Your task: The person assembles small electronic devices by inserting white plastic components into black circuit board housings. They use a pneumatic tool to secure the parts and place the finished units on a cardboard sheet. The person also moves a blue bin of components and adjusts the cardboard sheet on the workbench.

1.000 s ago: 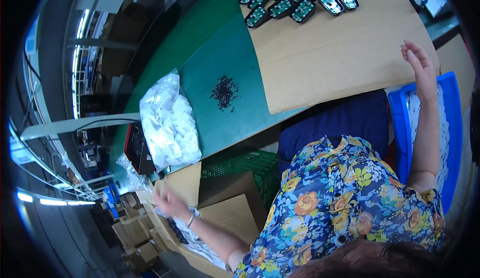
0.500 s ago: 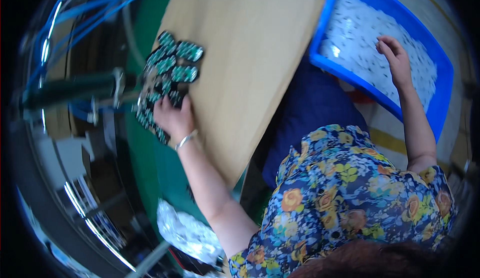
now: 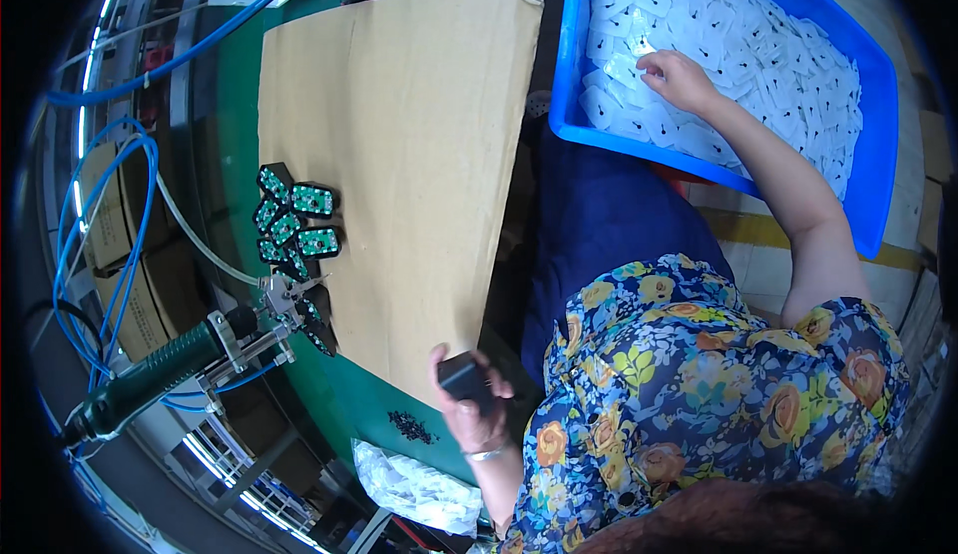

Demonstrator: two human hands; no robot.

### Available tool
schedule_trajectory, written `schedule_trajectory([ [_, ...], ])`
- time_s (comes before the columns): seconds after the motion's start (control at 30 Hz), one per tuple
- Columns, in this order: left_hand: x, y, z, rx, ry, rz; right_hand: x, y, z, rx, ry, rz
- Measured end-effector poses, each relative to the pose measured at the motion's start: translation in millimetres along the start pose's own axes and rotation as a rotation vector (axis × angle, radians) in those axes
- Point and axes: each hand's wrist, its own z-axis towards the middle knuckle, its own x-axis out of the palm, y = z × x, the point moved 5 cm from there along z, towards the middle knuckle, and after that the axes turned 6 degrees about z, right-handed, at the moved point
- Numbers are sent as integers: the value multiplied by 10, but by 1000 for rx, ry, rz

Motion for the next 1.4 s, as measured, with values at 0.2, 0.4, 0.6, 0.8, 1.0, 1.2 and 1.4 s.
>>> schedule_trajectory([
  [0.2,653,491,329,-300,314,-148,104,-35,-296,-12,253,-26],
  [0.4,675,515,424,-361,510,-130,-289,76,-761,143,90,38],
  [0.6,834,625,542,-452,527,-182,-251,-168,-1334,159,158,-75],
  [0.8,884,636,568,-456,562,-139,-84,-252,-1351,215,139,-115],
  [1.0,849,678,568,-457,546,-46,-181,-234,-1301,175,92,-105],
  [1.2,1078,691,734,-425,669,277,-430,607,-1039,117,275,208],
  [1.4,1116,556,735,-494,699,330,-167,1618,-917,-17,636,558],
])
